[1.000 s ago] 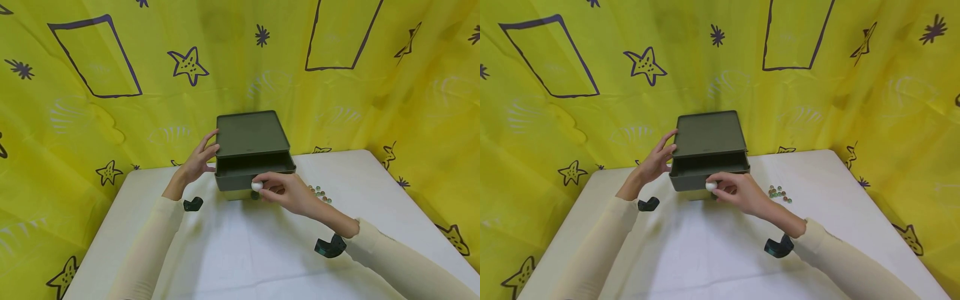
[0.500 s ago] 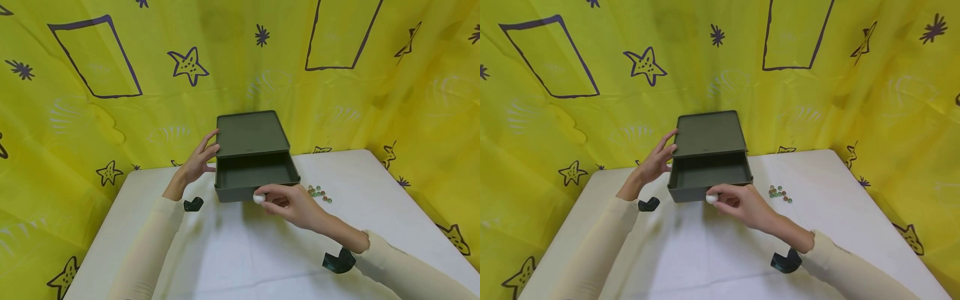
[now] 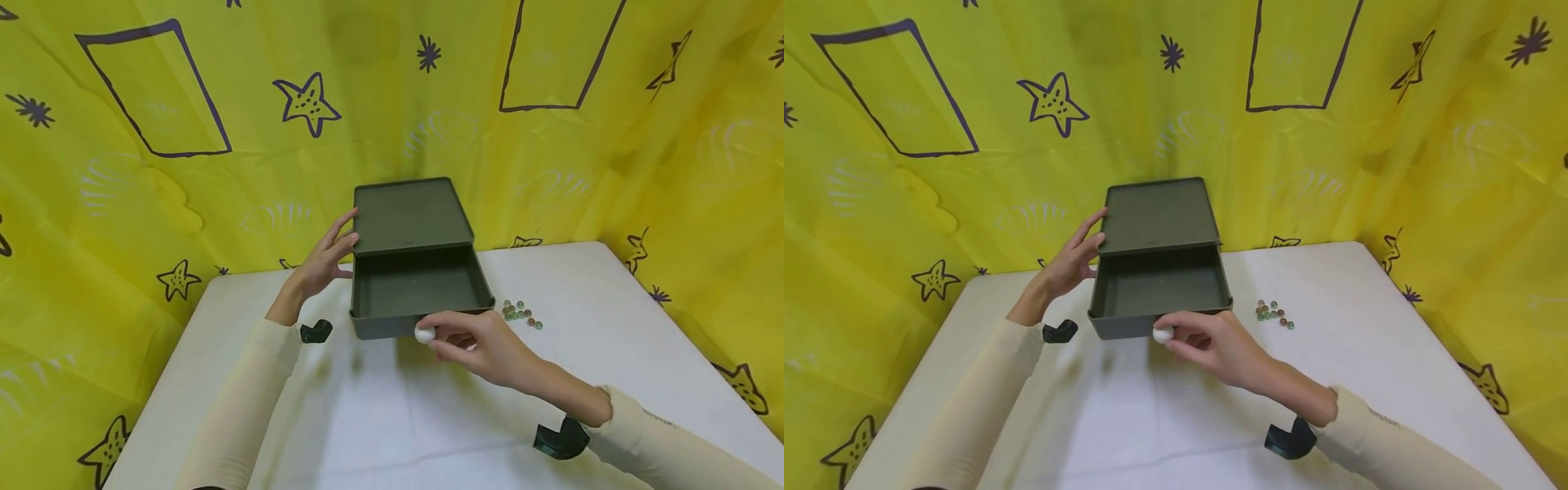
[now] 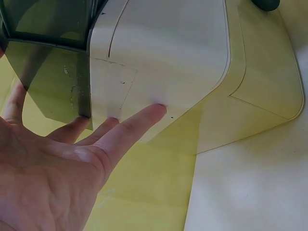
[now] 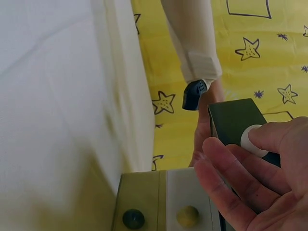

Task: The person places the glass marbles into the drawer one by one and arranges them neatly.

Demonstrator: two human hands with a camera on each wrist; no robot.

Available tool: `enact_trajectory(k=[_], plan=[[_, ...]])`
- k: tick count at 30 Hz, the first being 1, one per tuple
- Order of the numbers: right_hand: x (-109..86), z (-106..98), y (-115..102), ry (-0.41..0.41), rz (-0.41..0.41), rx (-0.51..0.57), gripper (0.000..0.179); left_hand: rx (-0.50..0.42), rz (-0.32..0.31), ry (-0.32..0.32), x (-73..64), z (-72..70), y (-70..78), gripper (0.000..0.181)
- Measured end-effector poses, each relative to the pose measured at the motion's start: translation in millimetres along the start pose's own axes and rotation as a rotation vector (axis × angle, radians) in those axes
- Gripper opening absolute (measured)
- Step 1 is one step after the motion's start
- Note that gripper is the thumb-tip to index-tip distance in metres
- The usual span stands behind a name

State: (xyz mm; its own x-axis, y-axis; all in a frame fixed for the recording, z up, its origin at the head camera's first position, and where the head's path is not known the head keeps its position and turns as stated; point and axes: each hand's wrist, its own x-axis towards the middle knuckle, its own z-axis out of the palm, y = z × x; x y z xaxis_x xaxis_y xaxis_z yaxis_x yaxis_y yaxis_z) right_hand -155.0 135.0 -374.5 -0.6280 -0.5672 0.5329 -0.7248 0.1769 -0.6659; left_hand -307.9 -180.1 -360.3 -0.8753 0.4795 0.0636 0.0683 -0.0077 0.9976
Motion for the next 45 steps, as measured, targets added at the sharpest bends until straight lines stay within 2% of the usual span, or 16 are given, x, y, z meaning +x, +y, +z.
enact_trajectory(k=[12, 17, 23, 29, 34, 39, 45], plan=[[-1.2, 0, -2, 0.003, -0.007, 0.012, 0.032, 0.013, 0.01, 0.001, 0.6, 0.3, -1.4, 0.064], [-2.1, -4, -4, -0.027, 0.001, -0.007, 0.037, 0.009, 0.01, 0.004, 0.7, 1.2, -1.8, 0.066], [-6.8, -20, -7, -0.081, -0.002, -0.054, 0.047, 0.014, 0.005, 0.014, 1.1, 1.8, -1.5, 0.063], [-12.0, -42, -7, -0.139, -0.031, -0.053, 0.046, 0.012, -0.005, 0.037, 0.0, 2.2, -0.3, 0.058], [-14.5, -56, -10, -0.15, -0.043, -0.037, 0.045, 0.014, -0.002, 0.04, -0.7, -0.4, -3.4, 0.058], [-15.3, -68, -12, -0.126, -0.037, -0.054, 0.044, 0.017, 0.011, 0.044, -1.8, -2.3, -4.9, 0.058], [-19.8, -80, -10, -0.034, -0.043, -0.12, 0.048, 0.019, 0.016, 0.046, 0.2, 0.6, -3.2, 0.058]])
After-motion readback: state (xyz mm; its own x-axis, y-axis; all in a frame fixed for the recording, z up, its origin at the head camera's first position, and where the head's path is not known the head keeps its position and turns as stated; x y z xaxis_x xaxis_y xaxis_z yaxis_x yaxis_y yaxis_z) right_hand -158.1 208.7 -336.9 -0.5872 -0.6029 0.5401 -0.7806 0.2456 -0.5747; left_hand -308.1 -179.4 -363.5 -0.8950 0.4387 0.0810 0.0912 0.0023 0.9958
